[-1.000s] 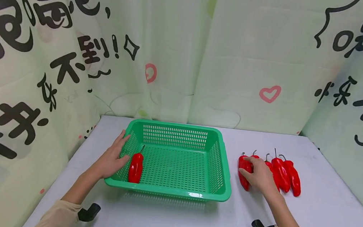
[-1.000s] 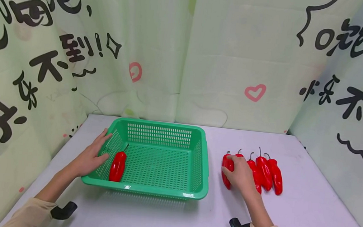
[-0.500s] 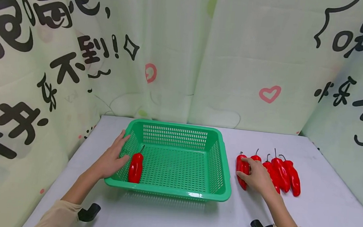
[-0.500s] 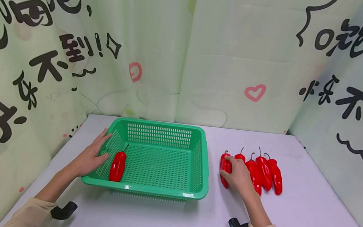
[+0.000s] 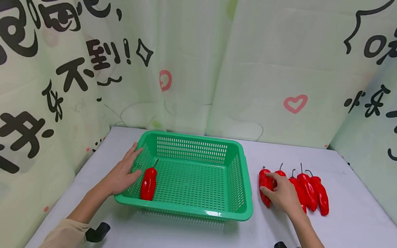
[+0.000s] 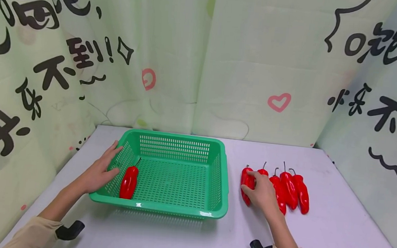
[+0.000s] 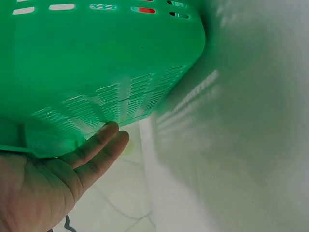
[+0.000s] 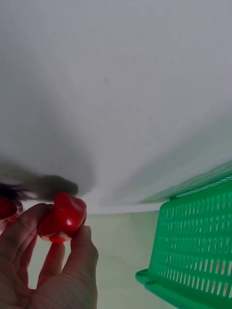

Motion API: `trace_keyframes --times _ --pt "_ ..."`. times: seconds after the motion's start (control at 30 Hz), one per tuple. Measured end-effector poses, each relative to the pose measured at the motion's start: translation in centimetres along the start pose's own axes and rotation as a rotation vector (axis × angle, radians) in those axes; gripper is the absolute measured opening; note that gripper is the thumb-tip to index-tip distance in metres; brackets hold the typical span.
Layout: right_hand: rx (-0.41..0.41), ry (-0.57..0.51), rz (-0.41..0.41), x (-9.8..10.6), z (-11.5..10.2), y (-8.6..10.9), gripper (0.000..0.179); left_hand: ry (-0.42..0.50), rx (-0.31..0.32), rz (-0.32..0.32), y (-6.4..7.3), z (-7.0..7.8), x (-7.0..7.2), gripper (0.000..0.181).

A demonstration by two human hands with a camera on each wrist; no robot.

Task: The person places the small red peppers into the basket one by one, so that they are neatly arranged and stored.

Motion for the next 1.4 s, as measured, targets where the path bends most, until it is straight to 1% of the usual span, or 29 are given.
trace_keyframes --times 0.2,0.5,0.8,0.97,1.17,1.4 --pt "-0.022 -0.035 0.013 0.7 -0.6 0.0 0.068 -0.005 0.0 0.003 0.0 0.0 0.0 0.069" --pt "0.023 -0.068 0.061 2.3 -2.3 0.0 0.071 -0.004 0.005 0.0 0.0 0.0 0.1 0.069" --pt "0.053 -0.114 0.131 4.5 -5.0 -0.3 0.07 -0.001 -0.003 0.001 0.0 -0.1 0.0 0.069" --pt "0.08 -0.152 0.145 5.5 -6.6 -0.3 0.071 0.004 -0.008 0.006 0.0 -0.1 0.0 0.069" --pt "0.124 -0.193 0.14 6.0 -8.3 -0.3 0.068 0.014 -0.022 0.016 0.0 -0.1 0.0 0.069" --pt "0.167 -0.217 0.146 6.0 -9.6 -0.4 0.067 0.013 -0.014 0.015 0.0 0.0 0.0 0.07"
Point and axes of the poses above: each hand's wrist, its own y-axis away from the middle knuckle, its own x-axis out of the back of the hand, z = x × y, the point moved 4 cm from there along -y, towards the middle knuckle, and after that the axes turned 6 degrees about x, right-handed, at the moved point
